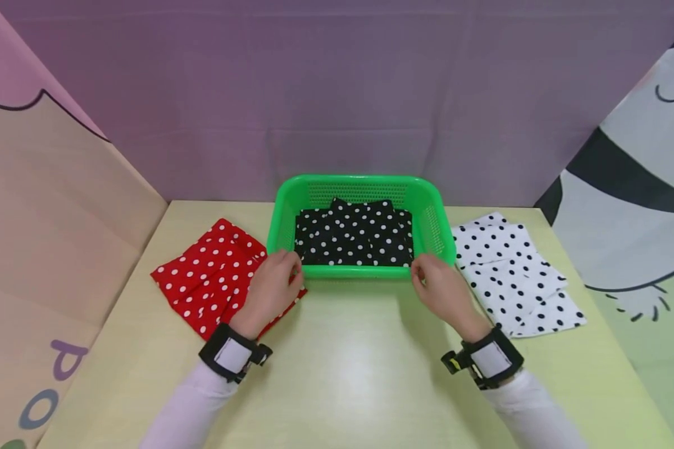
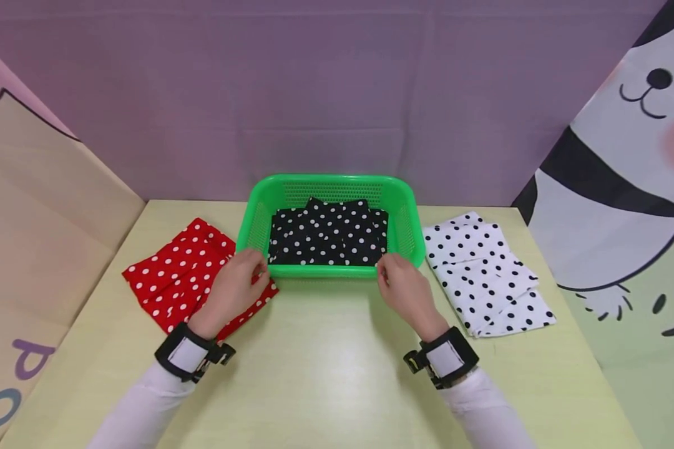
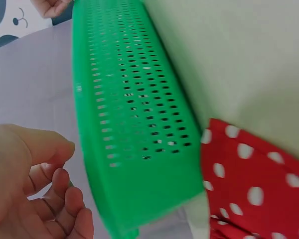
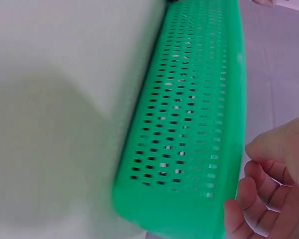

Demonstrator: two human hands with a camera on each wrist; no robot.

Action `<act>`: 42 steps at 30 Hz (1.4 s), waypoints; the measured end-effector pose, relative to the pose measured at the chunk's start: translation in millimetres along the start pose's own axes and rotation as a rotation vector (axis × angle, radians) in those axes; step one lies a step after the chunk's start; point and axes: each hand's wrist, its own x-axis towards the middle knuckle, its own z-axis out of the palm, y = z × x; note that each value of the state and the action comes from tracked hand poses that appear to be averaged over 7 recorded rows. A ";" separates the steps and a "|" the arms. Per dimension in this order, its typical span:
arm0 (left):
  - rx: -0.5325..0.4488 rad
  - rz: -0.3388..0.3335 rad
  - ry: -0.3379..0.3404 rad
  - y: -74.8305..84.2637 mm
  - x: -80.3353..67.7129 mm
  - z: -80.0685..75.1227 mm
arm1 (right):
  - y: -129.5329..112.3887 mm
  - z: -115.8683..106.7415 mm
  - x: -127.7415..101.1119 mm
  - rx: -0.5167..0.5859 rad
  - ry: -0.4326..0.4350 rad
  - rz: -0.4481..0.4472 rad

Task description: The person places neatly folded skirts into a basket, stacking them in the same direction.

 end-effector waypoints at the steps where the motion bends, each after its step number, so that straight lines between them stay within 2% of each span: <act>1: 0.003 -0.008 -0.004 -1.9 -3.4 0.5 | 0.7 0.6 -3.2 0.004 -0.001 0.002; 8: 0.002 -0.039 -0.009 -21.8 -21.5 5.7 | 8.6 2.6 -21.4 -0.003 -0.016 0.015; 12: 0.044 -0.051 0.005 -37.7 -28.0 3.7 | 11.5 5.2 -31.1 -0.016 -0.028 0.003; 16: 0.092 -0.052 -0.016 -57.0 -31.7 -1.7 | 11.3 10.1 -38.9 0.001 -0.053 0.010; 20: 0.147 -0.067 -0.036 -77.2 -32.5 -9.1 | 8.4 15.4 -44.8 0.005 -0.095 0.012; 24: 0.196 -0.104 -0.025 -95.3 -31.2 -17.9 | 5.1 20.1 -49.2 -0.003 -0.114 -0.029; 31: 0.277 -0.124 0.013 -125.5 -27.3 -28.3 | -1.2 25.7 -55.0 -0.005 -0.115 -0.087; 42: 0.332 -0.176 -0.094 -162.2 -23.4 -30.9 | -8.8 29.2 -58.8 -0.013 -0.125 -0.116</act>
